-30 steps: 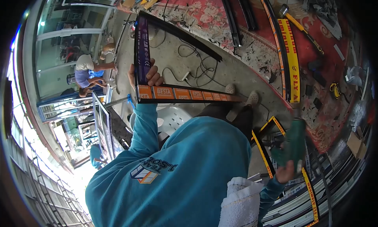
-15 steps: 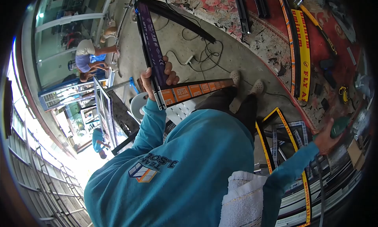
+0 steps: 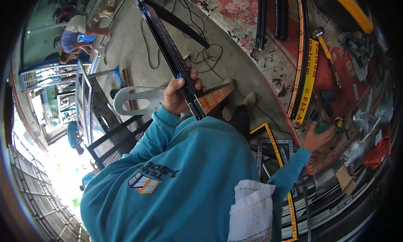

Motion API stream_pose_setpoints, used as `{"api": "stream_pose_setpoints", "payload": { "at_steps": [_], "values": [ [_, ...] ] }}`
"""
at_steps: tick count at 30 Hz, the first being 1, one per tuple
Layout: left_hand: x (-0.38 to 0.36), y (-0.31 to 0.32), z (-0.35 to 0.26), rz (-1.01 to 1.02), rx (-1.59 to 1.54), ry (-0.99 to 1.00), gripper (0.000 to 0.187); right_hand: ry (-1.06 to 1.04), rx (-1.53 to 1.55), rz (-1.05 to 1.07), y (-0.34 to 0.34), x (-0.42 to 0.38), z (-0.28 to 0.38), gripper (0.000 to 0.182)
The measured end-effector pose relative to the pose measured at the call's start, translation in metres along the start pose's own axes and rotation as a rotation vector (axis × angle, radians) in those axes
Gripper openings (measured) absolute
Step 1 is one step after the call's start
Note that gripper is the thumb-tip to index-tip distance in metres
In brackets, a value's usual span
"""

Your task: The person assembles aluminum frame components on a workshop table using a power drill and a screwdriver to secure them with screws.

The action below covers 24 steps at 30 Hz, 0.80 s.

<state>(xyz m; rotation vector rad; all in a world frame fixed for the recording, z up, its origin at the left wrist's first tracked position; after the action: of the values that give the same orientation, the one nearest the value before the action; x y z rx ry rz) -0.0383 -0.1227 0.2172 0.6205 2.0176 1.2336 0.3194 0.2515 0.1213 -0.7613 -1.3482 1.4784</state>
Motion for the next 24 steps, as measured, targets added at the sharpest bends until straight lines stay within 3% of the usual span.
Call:
{"api": "stream_pose_setpoints", "payload": {
  "at_steps": [1,2,3,4,5,6,8,9,11,14,19,24],
  "values": [
    [0.001,0.002,0.002,0.002,-0.012,0.005,0.052,-0.158,0.220,0.062,-0.027,-0.010,0.055,0.077],
    [0.001,0.005,0.006,0.006,-0.030,-0.002,0.052,-0.081,0.750,0.350,-0.040,-0.027,0.103,0.067],
    [0.003,0.009,0.010,0.014,-0.048,-0.015,0.053,-0.240,0.840,0.563,-0.059,-0.044,0.146,0.066],
    [0.004,0.014,0.015,0.027,-0.064,-0.030,0.053,-0.496,0.900,0.647,-0.071,-0.058,0.187,0.074],
    [0.005,0.019,0.021,0.053,-0.074,-0.031,0.054,-0.672,0.734,0.632,-0.092,-0.068,0.228,0.084],
    [0.007,0.025,0.026,0.083,-0.086,-0.029,0.055,-0.719,0.818,0.595,-0.097,-0.081,0.256,0.092],
    [0.010,0.038,0.036,0.133,-0.112,-0.051,0.052,-0.752,0.803,0.549,-0.104,-0.085,0.289,0.078],
    [0.012,0.044,0.040,0.119,-0.101,-0.033,0.049,-0.757,0.782,0.533,-0.102,-0.090,0.294,0.078],
    [0.015,0.054,0.046,0.123,-0.098,-0.015,0.046,-0.584,0.870,0.454,-0.091,-0.095,0.293,0.059],
    [0.017,0.063,0.050,0.097,-0.059,-0.016,0.038,-0.588,0.809,0.380,-0.099,-0.085,0.292,0.046],
    [0.015,0.081,0.055,0.064,0.026,0.014,0.026,-0.571,0.676,0.396,-0.107,-0.081,0.284,0.046],
    [0.016,0.085,0.061,0.035,0.044,0.059,0.028,-0.499,0.725,0.412,-0.109,-0.088,0.284,0.046]
  ]
}}
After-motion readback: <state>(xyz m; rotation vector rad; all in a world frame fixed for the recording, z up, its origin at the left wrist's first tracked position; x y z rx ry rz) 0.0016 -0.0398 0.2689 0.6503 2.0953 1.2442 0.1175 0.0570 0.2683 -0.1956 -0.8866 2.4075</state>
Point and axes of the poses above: each hand's wrist, its own x-axis towards the middle knuckle, its own y-axis out of the palm, z = x × y, the point moved 3 cm from there along x, towards the middle knuckle, and after that the axes turned 13 degrees about -x, right-handed, at the moved point
